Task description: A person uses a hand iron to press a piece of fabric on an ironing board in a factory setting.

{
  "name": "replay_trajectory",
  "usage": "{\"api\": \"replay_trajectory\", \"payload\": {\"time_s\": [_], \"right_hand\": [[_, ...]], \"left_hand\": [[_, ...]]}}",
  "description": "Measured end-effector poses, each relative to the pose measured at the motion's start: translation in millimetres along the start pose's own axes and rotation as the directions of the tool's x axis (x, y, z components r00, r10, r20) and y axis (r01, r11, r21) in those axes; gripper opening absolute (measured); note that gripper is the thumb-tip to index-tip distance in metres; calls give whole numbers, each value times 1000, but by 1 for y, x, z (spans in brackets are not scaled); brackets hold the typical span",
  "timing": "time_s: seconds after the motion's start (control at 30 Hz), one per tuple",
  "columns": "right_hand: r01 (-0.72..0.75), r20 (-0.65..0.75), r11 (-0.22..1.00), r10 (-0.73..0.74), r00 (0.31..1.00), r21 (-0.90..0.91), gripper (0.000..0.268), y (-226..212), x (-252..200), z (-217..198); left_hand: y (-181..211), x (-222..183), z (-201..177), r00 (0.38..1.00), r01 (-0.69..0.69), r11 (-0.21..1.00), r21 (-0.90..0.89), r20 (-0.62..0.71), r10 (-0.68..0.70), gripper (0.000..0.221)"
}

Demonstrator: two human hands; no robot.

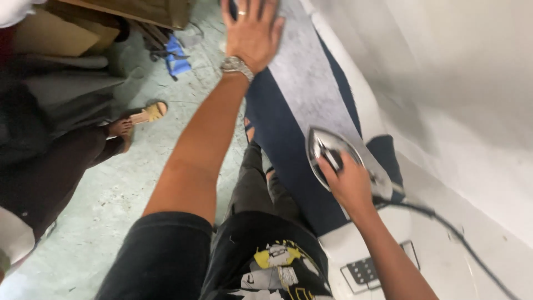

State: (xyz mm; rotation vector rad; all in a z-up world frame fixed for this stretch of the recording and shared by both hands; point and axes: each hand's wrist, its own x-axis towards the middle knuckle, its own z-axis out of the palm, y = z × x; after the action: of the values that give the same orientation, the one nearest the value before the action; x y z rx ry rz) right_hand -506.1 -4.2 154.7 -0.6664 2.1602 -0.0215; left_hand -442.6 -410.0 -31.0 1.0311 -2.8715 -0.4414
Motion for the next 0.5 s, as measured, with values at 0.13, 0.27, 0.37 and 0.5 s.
{"api": "replay_trajectory", "payload": {"time_s": [0.13,0.27,0.37,0.5], "right_hand": [[-70,14,998,70,997,-11,81,47,-11,28],[7,-112,1000,-9,994,-18,84,51,-7,33],[-59,-85,998,60,995,7,87,47,4,30],[-56,-102,998,55,993,-8,86,30,-8,27]], "left_hand": [[-2,-6,4,998,-33,999,-11,-56,32,66],[2,-5,-5,995,-43,995,-86,-94,35,66],[1,3,-7,986,-87,993,-76,-148,75,64],[0,-2,-5,997,-49,998,25,-60,50,62]]}}
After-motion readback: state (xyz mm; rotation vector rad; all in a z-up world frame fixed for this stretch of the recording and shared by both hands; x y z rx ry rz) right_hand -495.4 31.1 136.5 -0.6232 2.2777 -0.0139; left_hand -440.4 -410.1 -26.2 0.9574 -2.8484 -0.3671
